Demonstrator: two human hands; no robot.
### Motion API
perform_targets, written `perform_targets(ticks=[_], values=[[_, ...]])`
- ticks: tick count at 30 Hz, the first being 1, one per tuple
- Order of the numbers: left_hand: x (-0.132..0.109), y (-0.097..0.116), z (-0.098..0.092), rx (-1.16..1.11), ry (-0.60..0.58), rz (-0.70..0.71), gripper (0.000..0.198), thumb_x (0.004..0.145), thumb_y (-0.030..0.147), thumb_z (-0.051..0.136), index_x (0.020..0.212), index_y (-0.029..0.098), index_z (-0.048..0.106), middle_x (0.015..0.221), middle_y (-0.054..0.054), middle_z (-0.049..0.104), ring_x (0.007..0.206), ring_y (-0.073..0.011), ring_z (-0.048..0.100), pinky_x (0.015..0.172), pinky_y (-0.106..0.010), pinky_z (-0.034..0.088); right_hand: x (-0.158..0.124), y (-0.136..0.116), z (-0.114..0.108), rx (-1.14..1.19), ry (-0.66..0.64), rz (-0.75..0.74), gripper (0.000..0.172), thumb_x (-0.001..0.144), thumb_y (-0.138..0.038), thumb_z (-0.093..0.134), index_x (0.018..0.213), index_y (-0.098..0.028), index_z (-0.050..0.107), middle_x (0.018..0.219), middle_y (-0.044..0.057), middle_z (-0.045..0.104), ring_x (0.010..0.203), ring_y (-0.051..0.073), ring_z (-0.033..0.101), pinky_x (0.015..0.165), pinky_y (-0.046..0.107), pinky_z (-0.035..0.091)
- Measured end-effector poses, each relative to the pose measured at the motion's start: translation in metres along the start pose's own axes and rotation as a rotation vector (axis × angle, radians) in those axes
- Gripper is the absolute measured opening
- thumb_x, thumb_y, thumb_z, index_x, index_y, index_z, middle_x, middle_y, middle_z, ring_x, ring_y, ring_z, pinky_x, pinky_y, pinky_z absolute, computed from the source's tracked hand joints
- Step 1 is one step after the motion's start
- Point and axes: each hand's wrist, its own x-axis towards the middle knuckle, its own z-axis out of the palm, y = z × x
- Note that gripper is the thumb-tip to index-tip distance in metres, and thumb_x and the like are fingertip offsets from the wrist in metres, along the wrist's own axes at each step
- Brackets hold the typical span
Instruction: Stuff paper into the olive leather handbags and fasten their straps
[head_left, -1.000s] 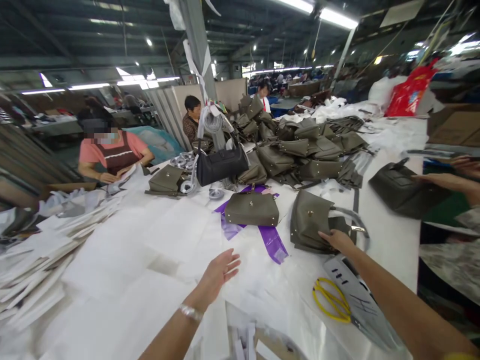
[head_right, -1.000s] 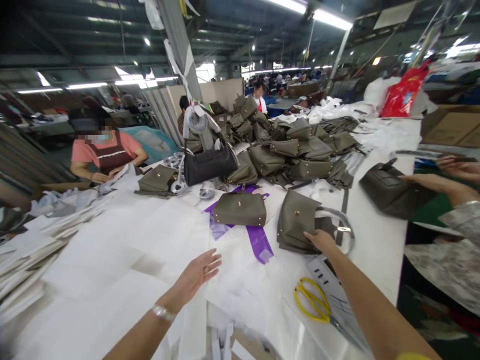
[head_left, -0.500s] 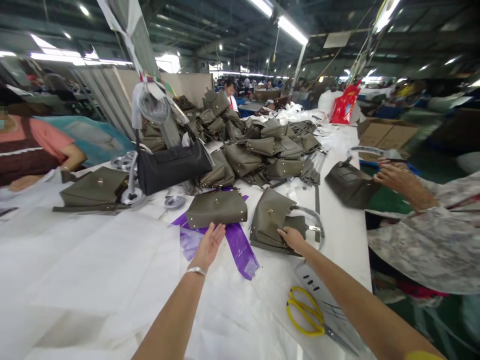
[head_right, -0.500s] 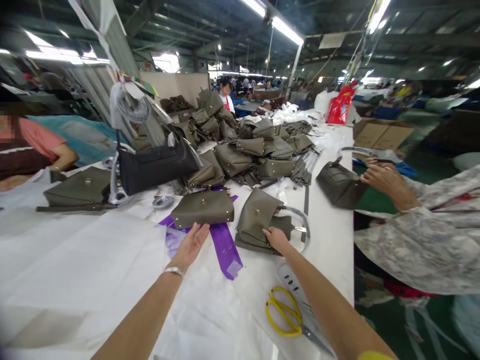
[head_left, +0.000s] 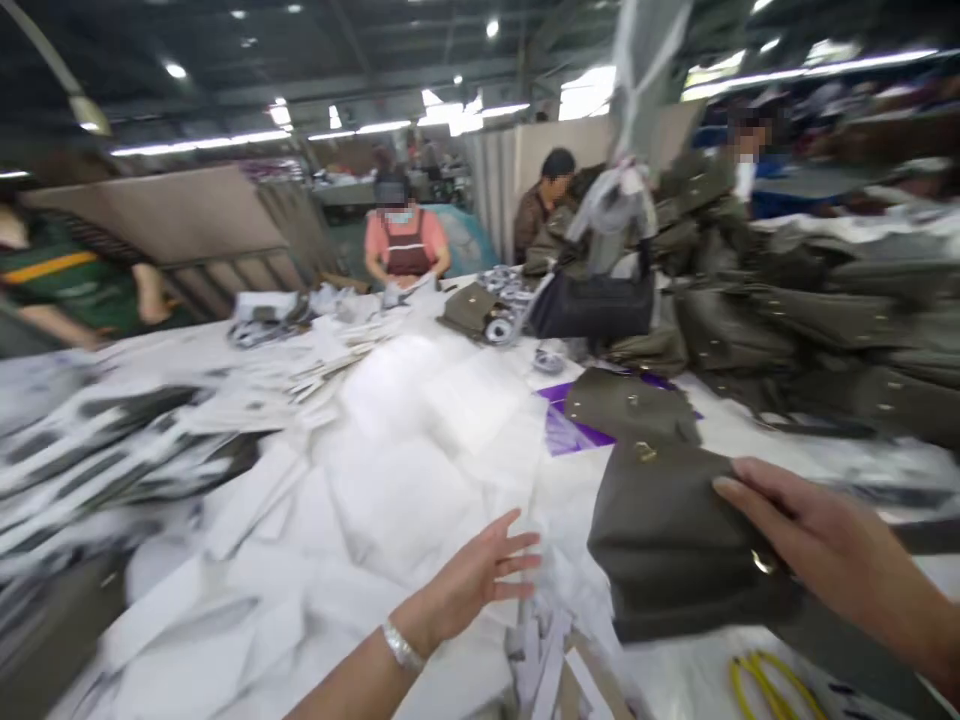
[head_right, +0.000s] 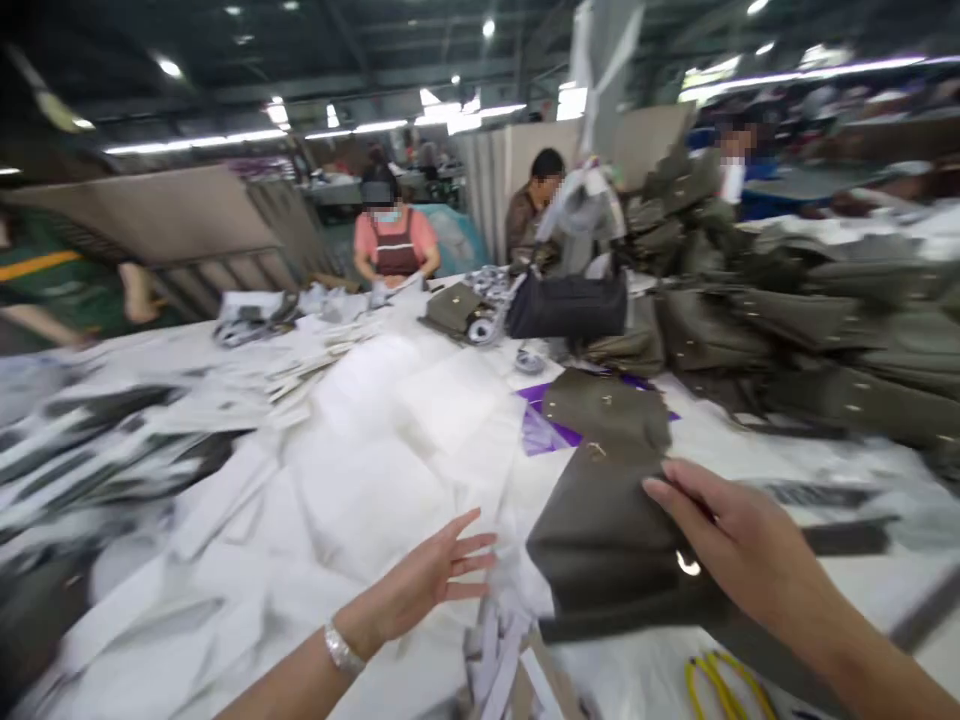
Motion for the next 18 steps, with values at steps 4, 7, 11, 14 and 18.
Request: perform_targets(ticks=[4,7,11,14,18], values=[[-0.087,0.001,-0.015,-0.267,0.052,0.174,0.08,0.087,0.069,0.046,0.154,0.034,0.018,0.156,-0.014,0.034,0.137,-0.0331,0.042,0.107,-0.057,0.037,-0.008,-0.105,0.027,0.236,-0.245,-0.516,0.023,0.091,-0.047,0.054,0.092,-0.031,0.069,0.081,0.003,0.074,0.068,0.025,0.069,0.054,0.031,0.055],[-0.16,-0.009,-0.034,-0.354,0.202,0.311,0.071,0.089,0.06,0.053,0.151,0.038,0.025,0.156,-0.009,0.036,0.14,-0.0318,0.038,0.108,-0.056,0.036,-0.025,-0.194,0.065,0.41,-0.397,-0.711,0.014,0.093,-0.037,0.056,0.093,-0.029,0.067,0.078,0.002,0.072,0.065,0.02,0.068,0.053,0.026,0.053],[-0.245,-0.02,-0.07,-0.335,0.495,0.419,0.062,0.091,0.044,0.059,0.148,0.039,0.034,0.154,-0.003,0.04,0.143,-0.0289,0.033,0.112,-0.051,0.032,-0.074,-0.304,0.107,0.552,-0.447,-0.646,0.015,0.097,-0.032,0.052,0.094,-0.024,0.064,0.079,0.003,0.071,0.067,0.018,0.068,0.059,0.025,0.052],[-0.295,-0.016,-0.102,-0.238,0.578,0.466,0.058,0.091,0.04,0.06,0.145,0.031,0.043,0.156,-0.001,0.037,0.145,-0.0278,0.03,0.117,-0.045,0.027,-0.123,-0.368,0.125,0.605,-0.526,-0.464,0.02,0.099,-0.034,0.048,0.088,-0.023,0.06,0.074,0.002,0.068,0.063,0.016,0.064,0.056,0.023,0.047],[-0.349,-0.012,-0.135,-0.139,0.554,0.309,0.062,0.082,0.03,0.071,0.14,0.025,0.051,0.154,-0.003,0.039,0.144,-0.0283,0.033,0.118,-0.039,0.027,-0.18,-0.433,0.142,0.67,-0.595,-0.504,0.032,0.102,-0.033,0.039,0.074,-0.021,0.05,0.061,-0.001,0.059,0.053,0.013,0.057,0.051,0.023,0.037]])
